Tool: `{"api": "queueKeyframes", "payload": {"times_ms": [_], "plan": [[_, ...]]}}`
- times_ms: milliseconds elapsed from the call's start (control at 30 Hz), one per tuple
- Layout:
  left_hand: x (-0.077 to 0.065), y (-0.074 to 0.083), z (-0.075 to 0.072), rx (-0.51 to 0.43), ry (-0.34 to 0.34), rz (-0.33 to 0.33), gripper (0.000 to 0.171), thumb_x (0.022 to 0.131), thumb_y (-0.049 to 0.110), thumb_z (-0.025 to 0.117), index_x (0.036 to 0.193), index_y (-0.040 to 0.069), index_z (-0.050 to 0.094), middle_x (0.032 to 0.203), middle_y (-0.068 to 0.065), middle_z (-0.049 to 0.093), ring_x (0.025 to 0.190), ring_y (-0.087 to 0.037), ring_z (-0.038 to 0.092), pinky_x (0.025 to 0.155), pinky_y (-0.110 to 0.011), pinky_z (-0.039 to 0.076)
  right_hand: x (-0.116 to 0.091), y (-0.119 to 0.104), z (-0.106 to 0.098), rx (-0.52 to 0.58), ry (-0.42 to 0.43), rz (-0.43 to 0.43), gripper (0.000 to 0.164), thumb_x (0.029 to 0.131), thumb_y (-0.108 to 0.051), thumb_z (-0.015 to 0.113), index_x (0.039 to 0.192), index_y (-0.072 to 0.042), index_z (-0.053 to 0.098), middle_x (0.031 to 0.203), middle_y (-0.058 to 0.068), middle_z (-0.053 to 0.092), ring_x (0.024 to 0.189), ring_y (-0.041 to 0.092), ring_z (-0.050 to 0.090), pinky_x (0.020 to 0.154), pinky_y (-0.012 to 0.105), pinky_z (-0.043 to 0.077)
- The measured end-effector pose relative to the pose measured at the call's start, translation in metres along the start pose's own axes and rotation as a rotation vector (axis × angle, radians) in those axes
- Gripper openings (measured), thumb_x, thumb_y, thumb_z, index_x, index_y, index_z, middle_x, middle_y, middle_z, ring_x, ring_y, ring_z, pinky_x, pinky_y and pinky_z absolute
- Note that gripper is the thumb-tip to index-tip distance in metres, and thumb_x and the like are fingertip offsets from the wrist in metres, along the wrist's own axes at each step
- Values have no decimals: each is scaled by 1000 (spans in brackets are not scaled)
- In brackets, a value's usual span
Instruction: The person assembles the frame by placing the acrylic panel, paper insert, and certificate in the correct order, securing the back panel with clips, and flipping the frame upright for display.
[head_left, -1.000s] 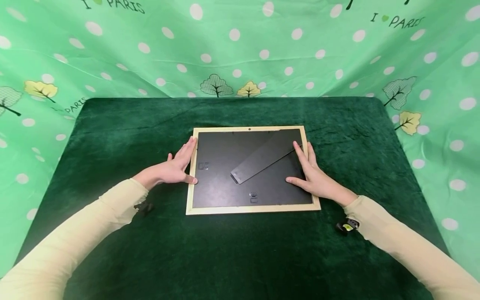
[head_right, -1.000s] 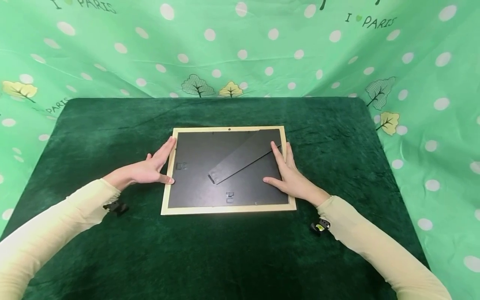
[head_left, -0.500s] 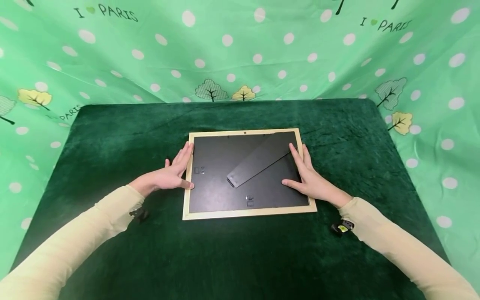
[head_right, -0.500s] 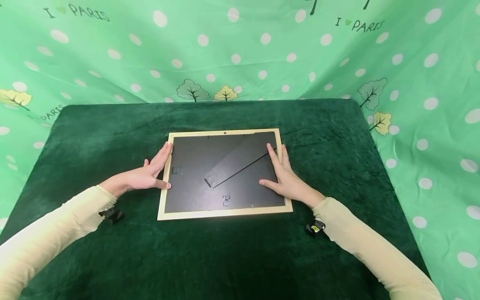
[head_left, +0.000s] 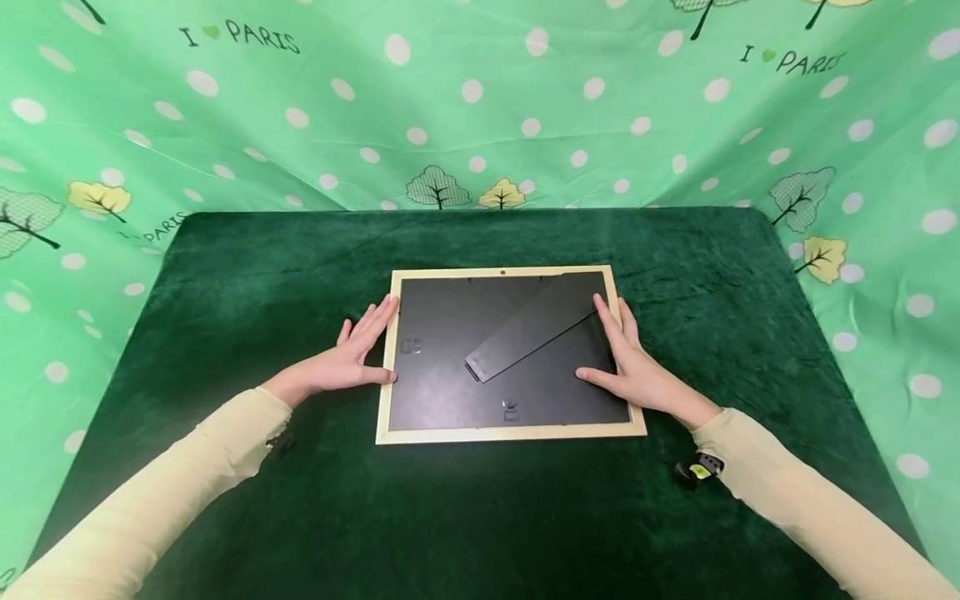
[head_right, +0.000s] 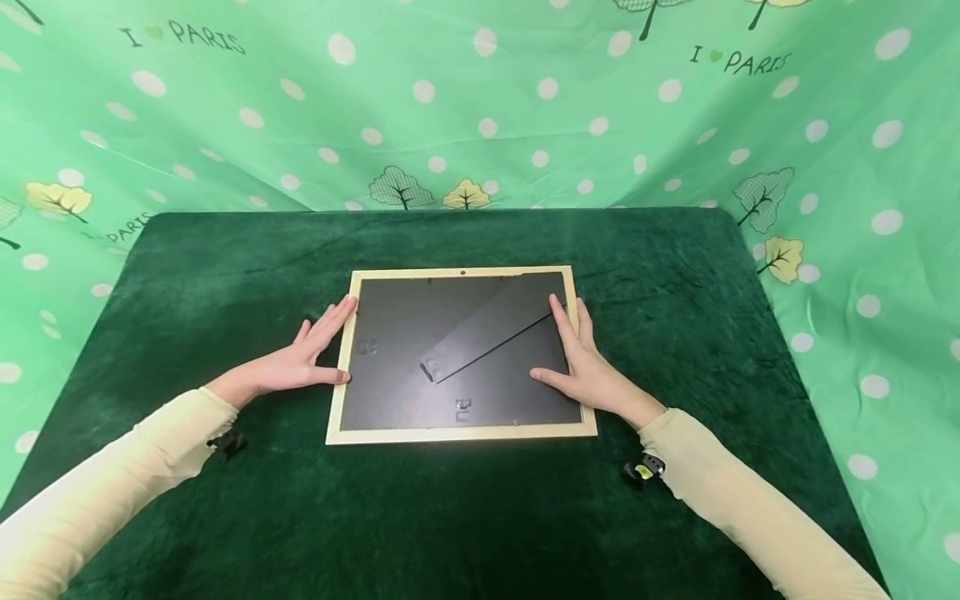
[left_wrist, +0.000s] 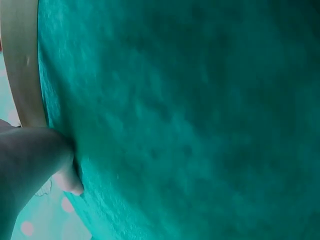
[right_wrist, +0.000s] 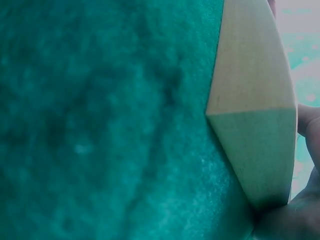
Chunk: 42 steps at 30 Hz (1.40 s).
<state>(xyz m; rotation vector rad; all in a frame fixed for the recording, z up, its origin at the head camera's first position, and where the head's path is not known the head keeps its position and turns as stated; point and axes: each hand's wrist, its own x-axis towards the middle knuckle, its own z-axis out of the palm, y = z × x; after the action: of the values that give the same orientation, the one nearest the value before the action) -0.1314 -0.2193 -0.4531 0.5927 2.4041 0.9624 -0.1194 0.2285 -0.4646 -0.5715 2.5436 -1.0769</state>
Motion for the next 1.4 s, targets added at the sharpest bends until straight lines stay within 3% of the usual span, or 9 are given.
{"api": "queueKeyframes", "payload": {"times_ms": [367,867,1400], "plan": [[2,15,-5,-24,-31,-57,108,82,24,68,154,17,-12,159,-5,-20,142,-32,-21,102,-65,-16,4,-4,-4,-11,-6,-23,101,93,-26,67,154,-22,-13,151,19,-31,140,31,-24,101,67,22],[6,21,-3,-13,-46,-109,111,78,19,68,153,14,-14,158,-9,-21,140,-35,-23,100,-66,-16,3,-4,-1,-17,-7,-33,102,92,-24,68,154,-19,-13,151,21,-31,140,31,-26,102,69,19],[14,20,3,-40,4,-132,112,74,16,69,154,15,-10,158,-11,-15,140,-35,-21,100,-66,-15,1,-1,1,-13,27,-19,103,91,-27,69,155,-20,-11,152,20,-29,141,30,-24,101,69,19]]}}
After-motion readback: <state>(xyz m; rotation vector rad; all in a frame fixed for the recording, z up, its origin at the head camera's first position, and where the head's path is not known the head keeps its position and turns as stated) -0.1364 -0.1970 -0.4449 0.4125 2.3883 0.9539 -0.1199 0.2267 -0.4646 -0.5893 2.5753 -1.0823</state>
